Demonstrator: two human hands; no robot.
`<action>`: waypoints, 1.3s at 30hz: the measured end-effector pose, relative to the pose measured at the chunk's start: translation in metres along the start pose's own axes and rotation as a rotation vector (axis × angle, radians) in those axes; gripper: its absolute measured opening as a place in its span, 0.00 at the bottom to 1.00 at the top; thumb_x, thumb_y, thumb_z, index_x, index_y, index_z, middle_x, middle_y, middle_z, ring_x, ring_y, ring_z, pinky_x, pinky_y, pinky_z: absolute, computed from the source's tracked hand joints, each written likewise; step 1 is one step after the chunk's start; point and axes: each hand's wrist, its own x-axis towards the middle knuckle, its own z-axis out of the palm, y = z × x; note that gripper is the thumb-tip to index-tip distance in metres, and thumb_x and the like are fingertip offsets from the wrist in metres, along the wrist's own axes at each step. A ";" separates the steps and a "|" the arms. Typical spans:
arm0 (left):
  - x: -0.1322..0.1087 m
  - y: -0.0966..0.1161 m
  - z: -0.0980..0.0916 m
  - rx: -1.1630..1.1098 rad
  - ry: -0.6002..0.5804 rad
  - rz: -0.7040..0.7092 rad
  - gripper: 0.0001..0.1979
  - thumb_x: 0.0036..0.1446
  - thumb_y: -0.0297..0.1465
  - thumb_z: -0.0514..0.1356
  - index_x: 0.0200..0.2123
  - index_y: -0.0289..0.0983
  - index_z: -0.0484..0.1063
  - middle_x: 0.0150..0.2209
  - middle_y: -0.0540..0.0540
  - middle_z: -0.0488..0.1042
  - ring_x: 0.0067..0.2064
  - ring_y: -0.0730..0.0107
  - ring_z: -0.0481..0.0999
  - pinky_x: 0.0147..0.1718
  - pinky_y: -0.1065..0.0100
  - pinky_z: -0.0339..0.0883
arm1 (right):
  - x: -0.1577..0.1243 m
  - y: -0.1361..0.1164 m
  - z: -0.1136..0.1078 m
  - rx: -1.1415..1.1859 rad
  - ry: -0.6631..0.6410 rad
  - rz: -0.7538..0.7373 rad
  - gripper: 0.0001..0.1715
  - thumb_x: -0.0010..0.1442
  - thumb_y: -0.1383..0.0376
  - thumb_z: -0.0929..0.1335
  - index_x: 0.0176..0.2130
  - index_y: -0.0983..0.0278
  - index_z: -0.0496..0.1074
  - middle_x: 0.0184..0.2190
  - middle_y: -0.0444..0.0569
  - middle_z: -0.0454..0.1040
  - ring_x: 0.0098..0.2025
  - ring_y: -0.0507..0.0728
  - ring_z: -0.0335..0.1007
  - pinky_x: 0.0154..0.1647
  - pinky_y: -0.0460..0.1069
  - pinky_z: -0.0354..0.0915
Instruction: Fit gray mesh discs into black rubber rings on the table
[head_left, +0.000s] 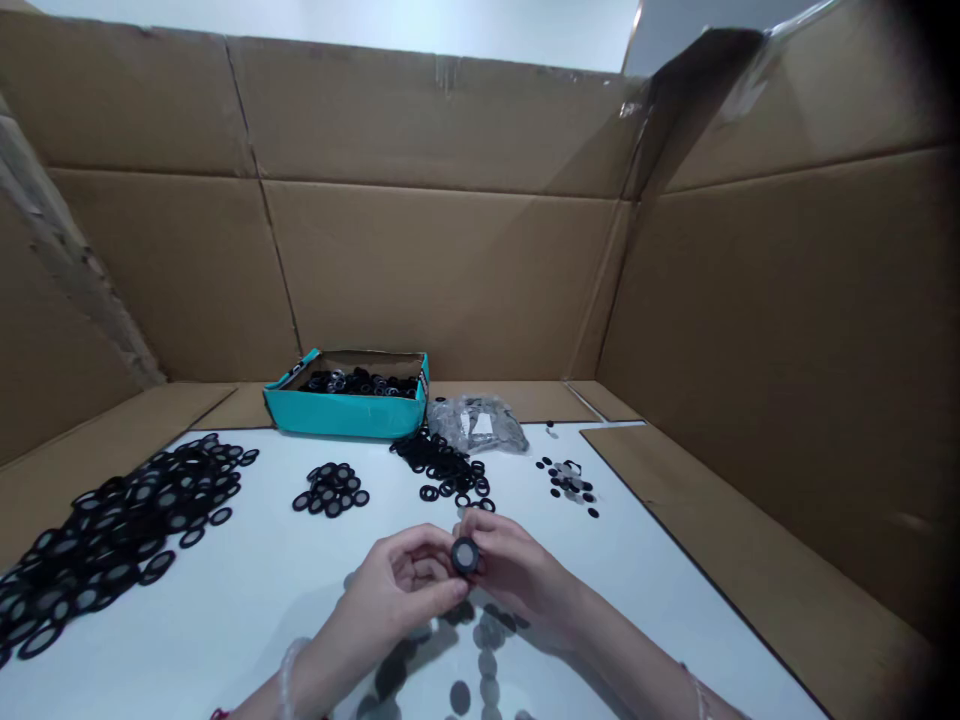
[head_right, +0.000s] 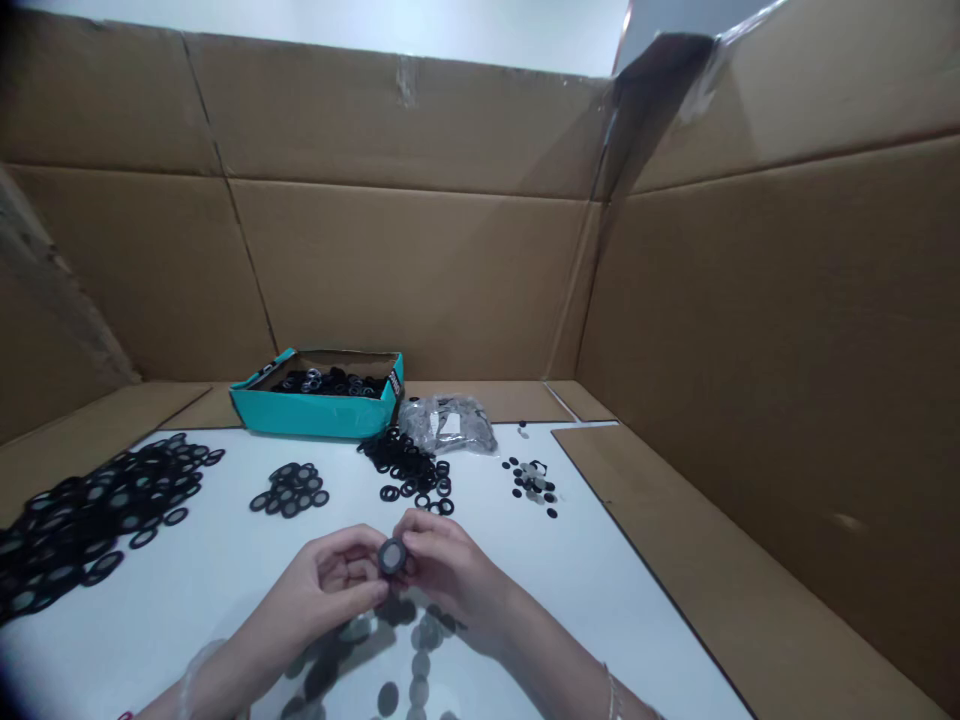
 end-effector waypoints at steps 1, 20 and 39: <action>0.000 0.001 0.000 -0.002 -0.008 0.007 0.10 0.46 0.31 0.65 0.33 0.34 0.72 0.30 0.47 0.73 0.32 0.70 0.71 0.33 0.71 0.64 | 0.000 0.000 0.000 -0.002 0.001 -0.006 0.12 0.49 0.61 0.70 0.26 0.67 0.66 0.22 0.43 0.60 0.25 0.50 0.56 0.28 0.44 0.53; -0.001 -0.012 0.001 0.365 0.158 -0.009 0.15 0.59 0.42 0.49 0.29 0.38 0.66 0.26 0.50 0.69 0.32 0.68 0.69 0.34 0.69 0.62 | -0.001 -0.001 -0.002 -0.880 0.106 -0.220 0.19 0.62 0.55 0.59 0.26 0.64 0.59 0.22 0.40 0.58 0.26 0.51 0.54 0.29 0.46 0.53; -0.003 -0.028 -0.004 0.718 0.322 -0.009 0.14 0.58 0.37 0.48 0.43 0.40 0.68 0.46 0.43 0.72 0.48 0.60 0.69 0.46 0.66 0.61 | -0.003 0.010 0.000 -1.076 0.069 -0.199 0.19 0.64 0.58 0.58 0.25 0.64 0.59 0.21 0.41 0.59 0.25 0.50 0.55 0.27 0.45 0.52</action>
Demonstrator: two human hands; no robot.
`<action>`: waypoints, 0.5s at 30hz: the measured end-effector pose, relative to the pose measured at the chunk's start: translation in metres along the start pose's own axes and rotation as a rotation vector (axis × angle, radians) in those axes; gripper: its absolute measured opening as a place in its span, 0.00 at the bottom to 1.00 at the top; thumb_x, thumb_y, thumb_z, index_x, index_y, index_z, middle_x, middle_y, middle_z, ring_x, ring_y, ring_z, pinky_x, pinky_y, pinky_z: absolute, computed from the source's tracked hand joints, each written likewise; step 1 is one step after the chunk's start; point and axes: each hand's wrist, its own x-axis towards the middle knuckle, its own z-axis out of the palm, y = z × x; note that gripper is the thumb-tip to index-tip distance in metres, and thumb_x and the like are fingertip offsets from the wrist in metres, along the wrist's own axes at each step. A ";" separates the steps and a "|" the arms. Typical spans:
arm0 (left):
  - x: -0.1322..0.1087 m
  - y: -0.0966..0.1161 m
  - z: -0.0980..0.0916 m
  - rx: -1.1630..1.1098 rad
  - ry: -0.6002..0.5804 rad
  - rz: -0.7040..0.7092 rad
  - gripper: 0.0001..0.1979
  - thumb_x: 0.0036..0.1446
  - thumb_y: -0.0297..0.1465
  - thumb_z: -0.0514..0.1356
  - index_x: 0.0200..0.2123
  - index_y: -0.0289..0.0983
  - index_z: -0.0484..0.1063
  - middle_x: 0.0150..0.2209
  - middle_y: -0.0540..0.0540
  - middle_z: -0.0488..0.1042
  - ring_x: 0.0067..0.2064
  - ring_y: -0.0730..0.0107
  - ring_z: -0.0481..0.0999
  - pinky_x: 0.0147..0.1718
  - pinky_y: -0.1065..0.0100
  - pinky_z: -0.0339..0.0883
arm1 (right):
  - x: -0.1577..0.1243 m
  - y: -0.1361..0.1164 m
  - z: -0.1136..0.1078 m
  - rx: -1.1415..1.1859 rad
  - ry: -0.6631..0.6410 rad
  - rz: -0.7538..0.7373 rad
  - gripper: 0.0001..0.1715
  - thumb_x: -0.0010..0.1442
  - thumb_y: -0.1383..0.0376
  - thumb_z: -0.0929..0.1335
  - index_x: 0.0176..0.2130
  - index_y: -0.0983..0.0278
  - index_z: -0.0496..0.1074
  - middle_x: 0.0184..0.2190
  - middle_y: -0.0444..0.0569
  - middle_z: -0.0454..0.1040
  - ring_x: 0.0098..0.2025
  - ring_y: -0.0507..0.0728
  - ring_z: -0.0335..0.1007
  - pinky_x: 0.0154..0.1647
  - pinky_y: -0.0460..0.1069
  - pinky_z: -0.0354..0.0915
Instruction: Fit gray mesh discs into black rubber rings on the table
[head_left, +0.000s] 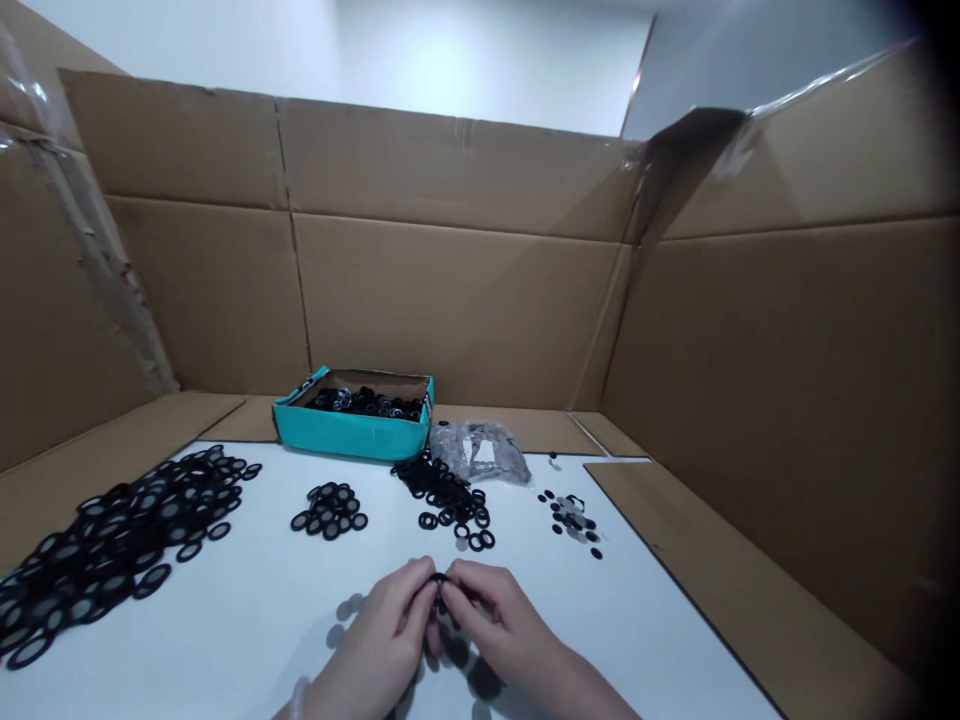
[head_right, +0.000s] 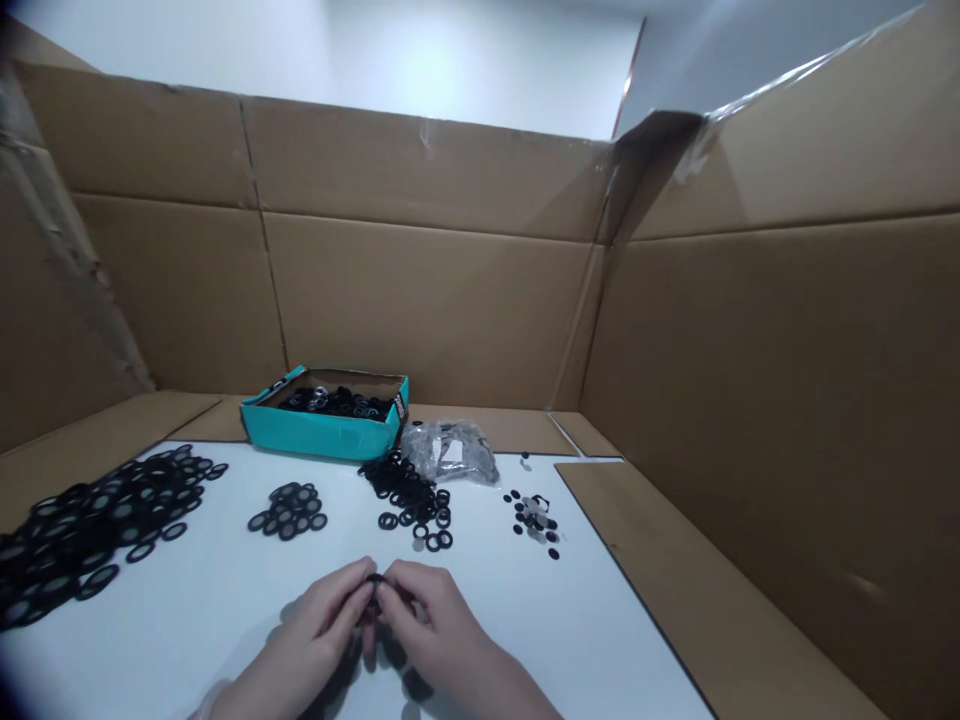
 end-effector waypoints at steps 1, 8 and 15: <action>0.001 0.003 -0.003 0.057 -0.030 0.047 0.13 0.59 0.35 0.47 0.40 0.40 0.68 0.43 0.43 0.73 0.45 0.61 0.70 0.43 0.66 0.62 | 0.000 0.000 0.000 -0.060 0.006 -0.005 0.18 0.64 0.59 0.58 0.24 0.64 0.59 0.22 0.41 0.59 0.25 0.50 0.54 0.27 0.45 0.52; 0.024 0.007 -0.062 0.367 -0.173 0.165 0.14 0.57 0.34 0.47 0.27 0.37 0.68 0.26 0.48 0.71 0.28 0.67 0.69 0.27 0.70 0.58 | -0.002 -0.022 -0.009 -0.286 -0.076 0.060 0.13 0.64 0.64 0.59 0.31 0.64 0.67 0.29 0.46 0.69 0.31 0.53 0.63 0.31 0.45 0.56; 0.058 -0.034 -0.124 0.776 0.030 -0.018 0.16 0.59 0.32 0.44 0.35 0.38 0.70 0.34 0.43 0.76 0.37 0.60 0.74 0.36 0.67 0.61 | -0.007 -0.020 -0.003 -0.410 -0.234 -0.017 0.08 0.56 0.64 0.67 0.39 0.62 0.72 0.35 0.48 0.70 0.38 0.56 0.64 0.36 0.45 0.59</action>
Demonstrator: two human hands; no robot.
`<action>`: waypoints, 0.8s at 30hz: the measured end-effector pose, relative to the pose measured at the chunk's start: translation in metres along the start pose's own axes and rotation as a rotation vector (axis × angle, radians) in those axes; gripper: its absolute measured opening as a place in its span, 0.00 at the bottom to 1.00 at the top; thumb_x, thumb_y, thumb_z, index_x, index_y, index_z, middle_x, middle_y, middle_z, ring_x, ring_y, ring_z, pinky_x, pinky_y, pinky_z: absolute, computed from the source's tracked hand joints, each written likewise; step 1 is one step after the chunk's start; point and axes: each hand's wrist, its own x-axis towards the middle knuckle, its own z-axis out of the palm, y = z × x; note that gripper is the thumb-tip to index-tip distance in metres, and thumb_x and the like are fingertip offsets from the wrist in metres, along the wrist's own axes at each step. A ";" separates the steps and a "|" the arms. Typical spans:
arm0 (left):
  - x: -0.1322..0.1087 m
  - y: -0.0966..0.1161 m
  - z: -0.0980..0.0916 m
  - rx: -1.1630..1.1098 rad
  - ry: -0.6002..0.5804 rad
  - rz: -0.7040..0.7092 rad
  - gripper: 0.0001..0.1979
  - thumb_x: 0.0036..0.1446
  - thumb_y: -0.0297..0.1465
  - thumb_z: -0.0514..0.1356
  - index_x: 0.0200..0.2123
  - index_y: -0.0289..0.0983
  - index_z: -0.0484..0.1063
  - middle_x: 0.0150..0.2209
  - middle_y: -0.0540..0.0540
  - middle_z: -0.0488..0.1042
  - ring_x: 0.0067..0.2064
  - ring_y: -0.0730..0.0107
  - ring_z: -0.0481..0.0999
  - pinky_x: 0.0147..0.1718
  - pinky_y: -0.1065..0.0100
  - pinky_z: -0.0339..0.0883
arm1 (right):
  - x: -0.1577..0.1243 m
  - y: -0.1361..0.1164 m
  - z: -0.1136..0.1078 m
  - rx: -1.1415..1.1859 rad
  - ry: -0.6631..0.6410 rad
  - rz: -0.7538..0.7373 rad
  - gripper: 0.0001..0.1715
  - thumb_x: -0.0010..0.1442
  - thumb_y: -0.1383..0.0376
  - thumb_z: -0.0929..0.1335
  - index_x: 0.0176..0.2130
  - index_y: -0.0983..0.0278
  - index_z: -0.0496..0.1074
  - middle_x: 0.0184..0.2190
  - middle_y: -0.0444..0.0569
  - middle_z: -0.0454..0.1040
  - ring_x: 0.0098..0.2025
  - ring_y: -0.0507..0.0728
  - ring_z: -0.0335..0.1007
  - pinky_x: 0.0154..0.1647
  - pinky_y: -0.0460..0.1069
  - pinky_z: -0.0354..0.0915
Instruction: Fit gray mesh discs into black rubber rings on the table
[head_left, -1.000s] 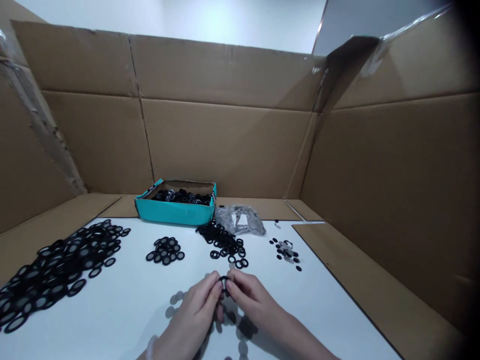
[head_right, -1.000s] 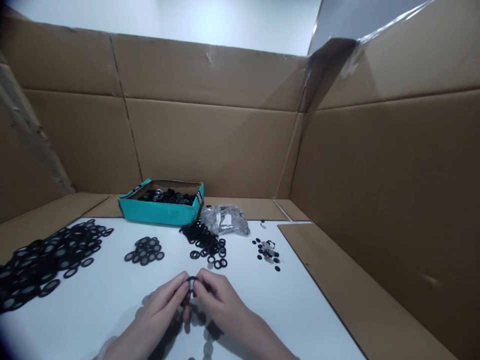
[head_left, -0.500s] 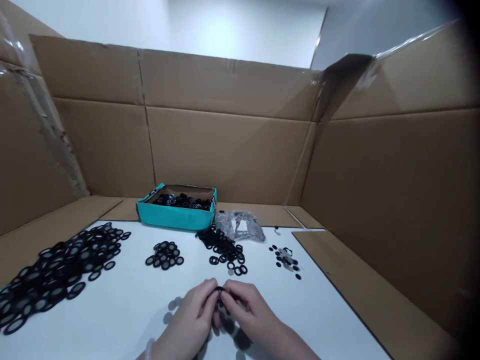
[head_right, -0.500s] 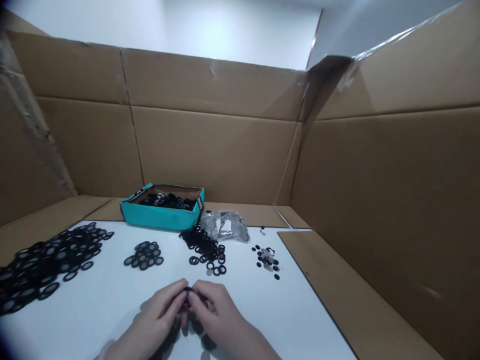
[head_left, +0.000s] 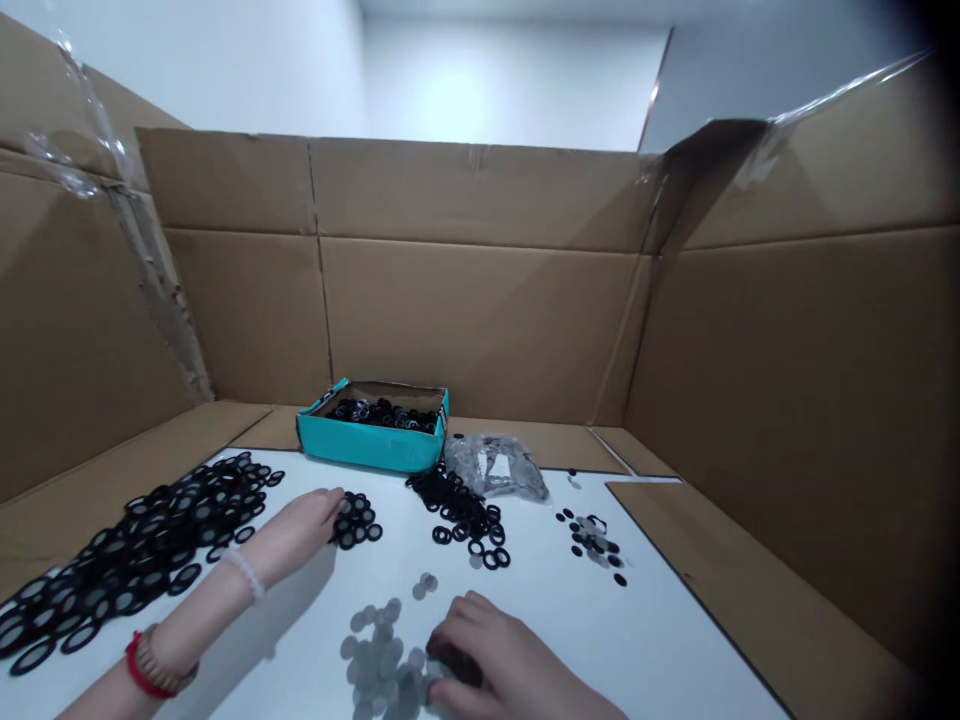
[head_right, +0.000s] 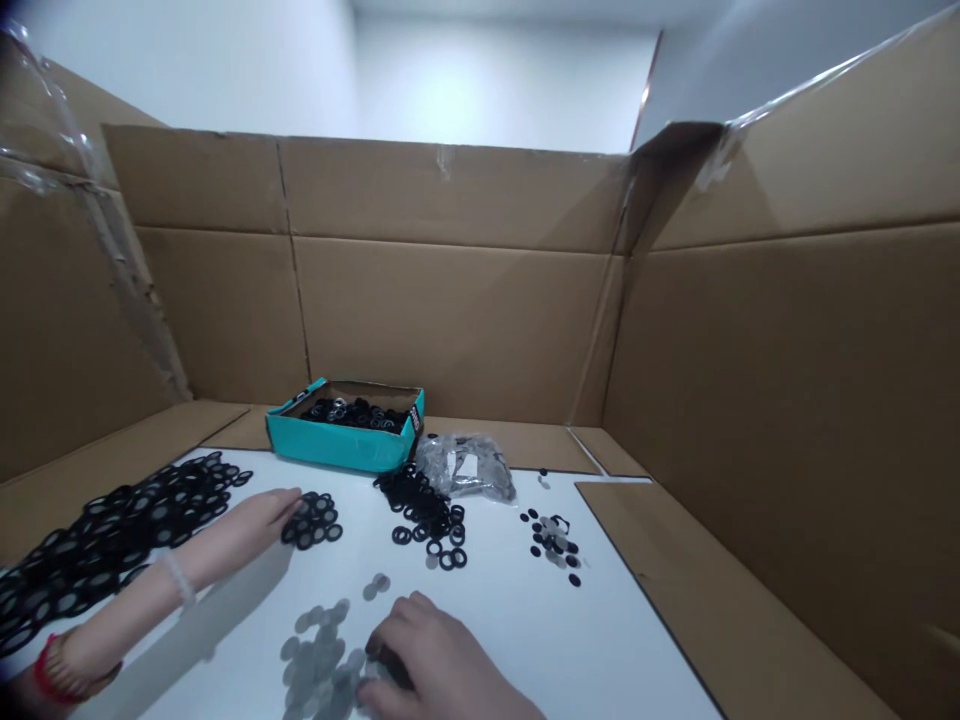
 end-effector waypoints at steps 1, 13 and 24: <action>0.005 -0.004 0.002 0.052 -0.010 -0.017 0.15 0.59 0.31 0.44 0.36 0.37 0.70 0.33 0.42 0.76 0.37 0.60 0.74 0.37 0.66 0.61 | 0.002 0.003 0.004 -0.033 -0.020 -0.040 0.11 0.55 0.62 0.68 0.40 0.62 0.72 0.37 0.48 0.70 0.40 0.56 0.64 0.37 0.46 0.59; 0.021 0.076 0.018 0.213 0.068 0.160 0.13 0.59 0.30 0.47 0.42 0.32 0.67 0.41 0.33 0.71 0.43 0.48 0.71 0.42 0.54 0.58 | 0.006 0.013 0.019 -0.290 -0.073 -0.155 0.12 0.56 0.70 0.64 0.41 0.63 0.71 0.38 0.49 0.71 0.40 0.56 0.64 0.37 0.45 0.60; 0.022 0.092 0.050 -0.062 0.061 0.252 0.07 0.56 0.27 0.49 0.34 0.34 0.66 0.36 0.39 0.70 0.38 0.55 0.72 0.38 0.60 0.62 | -0.002 0.003 0.005 -0.158 0.084 -0.073 0.05 0.56 0.71 0.64 0.32 0.63 0.68 0.32 0.46 0.70 0.36 0.54 0.64 0.37 0.46 0.59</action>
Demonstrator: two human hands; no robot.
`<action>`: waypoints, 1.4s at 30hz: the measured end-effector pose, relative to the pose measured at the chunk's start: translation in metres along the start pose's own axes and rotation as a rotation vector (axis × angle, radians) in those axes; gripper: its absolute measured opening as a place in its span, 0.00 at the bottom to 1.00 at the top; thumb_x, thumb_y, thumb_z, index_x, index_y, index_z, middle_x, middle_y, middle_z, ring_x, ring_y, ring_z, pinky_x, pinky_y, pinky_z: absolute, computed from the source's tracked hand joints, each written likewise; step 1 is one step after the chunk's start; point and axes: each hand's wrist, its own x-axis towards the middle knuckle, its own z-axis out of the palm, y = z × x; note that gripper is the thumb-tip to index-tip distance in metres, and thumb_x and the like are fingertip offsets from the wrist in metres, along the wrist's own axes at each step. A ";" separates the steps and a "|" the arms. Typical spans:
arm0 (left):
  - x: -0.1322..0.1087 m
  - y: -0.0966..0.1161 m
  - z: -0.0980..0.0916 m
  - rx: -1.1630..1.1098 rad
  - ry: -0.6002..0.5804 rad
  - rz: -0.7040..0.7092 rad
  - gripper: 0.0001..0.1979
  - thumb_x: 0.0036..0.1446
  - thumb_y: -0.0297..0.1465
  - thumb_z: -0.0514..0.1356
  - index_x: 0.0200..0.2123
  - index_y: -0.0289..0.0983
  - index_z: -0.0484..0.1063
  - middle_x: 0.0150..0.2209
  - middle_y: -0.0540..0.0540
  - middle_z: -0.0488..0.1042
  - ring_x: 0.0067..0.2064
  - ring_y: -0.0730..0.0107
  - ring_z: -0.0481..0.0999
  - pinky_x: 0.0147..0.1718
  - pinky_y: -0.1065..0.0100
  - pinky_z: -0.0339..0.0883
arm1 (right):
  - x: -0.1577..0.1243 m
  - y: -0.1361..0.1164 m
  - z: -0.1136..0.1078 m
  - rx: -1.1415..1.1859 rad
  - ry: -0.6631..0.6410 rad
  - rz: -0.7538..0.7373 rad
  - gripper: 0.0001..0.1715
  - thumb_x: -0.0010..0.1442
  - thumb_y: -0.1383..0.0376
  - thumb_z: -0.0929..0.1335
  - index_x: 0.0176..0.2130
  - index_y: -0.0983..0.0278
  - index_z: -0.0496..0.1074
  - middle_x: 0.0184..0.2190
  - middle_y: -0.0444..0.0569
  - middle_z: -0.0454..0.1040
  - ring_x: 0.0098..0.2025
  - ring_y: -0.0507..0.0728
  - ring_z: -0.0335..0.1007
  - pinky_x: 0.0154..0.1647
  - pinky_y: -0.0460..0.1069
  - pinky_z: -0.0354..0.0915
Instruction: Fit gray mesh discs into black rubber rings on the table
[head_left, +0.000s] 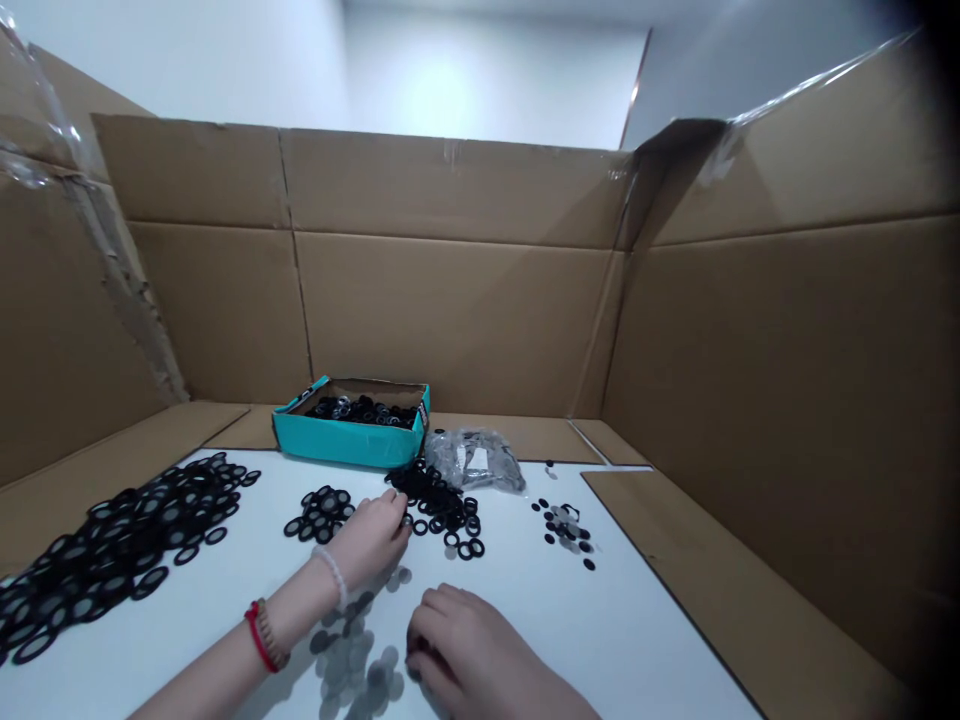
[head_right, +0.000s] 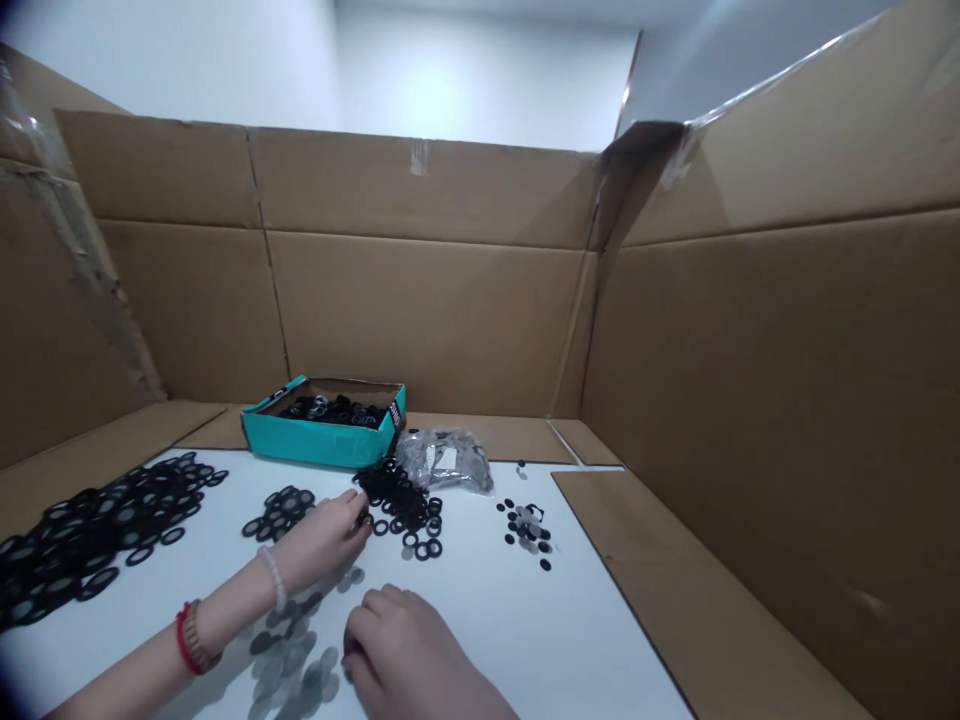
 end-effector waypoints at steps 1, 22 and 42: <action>-0.003 -0.003 0.000 -0.036 0.011 -0.006 0.07 0.55 0.27 0.49 0.33 0.34 0.66 0.36 0.39 0.70 0.38 0.57 0.72 0.38 0.61 0.62 | 0.001 0.000 -0.001 0.055 0.026 0.017 0.06 0.56 0.73 0.63 0.32 0.63 0.68 0.32 0.46 0.70 0.36 0.54 0.64 0.37 0.45 0.60; -0.031 0.034 -0.025 -1.017 -0.138 -0.099 0.10 0.50 0.35 0.59 0.33 0.35 0.73 0.31 0.46 0.74 0.32 0.68 0.71 0.31 0.69 0.64 | 0.018 0.022 -0.011 0.939 0.481 0.427 0.14 0.51 0.58 0.69 0.35 0.66 0.71 0.30 0.49 0.73 0.34 0.56 0.69 0.32 0.48 0.63; -0.043 0.063 -0.029 -1.404 -0.030 -0.285 0.07 0.51 0.33 0.61 0.30 0.34 0.72 0.28 0.49 0.71 0.33 0.71 0.69 0.34 0.71 0.62 | 0.012 0.021 -0.006 1.113 0.596 0.180 0.12 0.54 0.63 0.69 0.24 0.64 0.64 0.25 0.42 0.59 0.30 0.52 0.56 0.33 0.46 0.56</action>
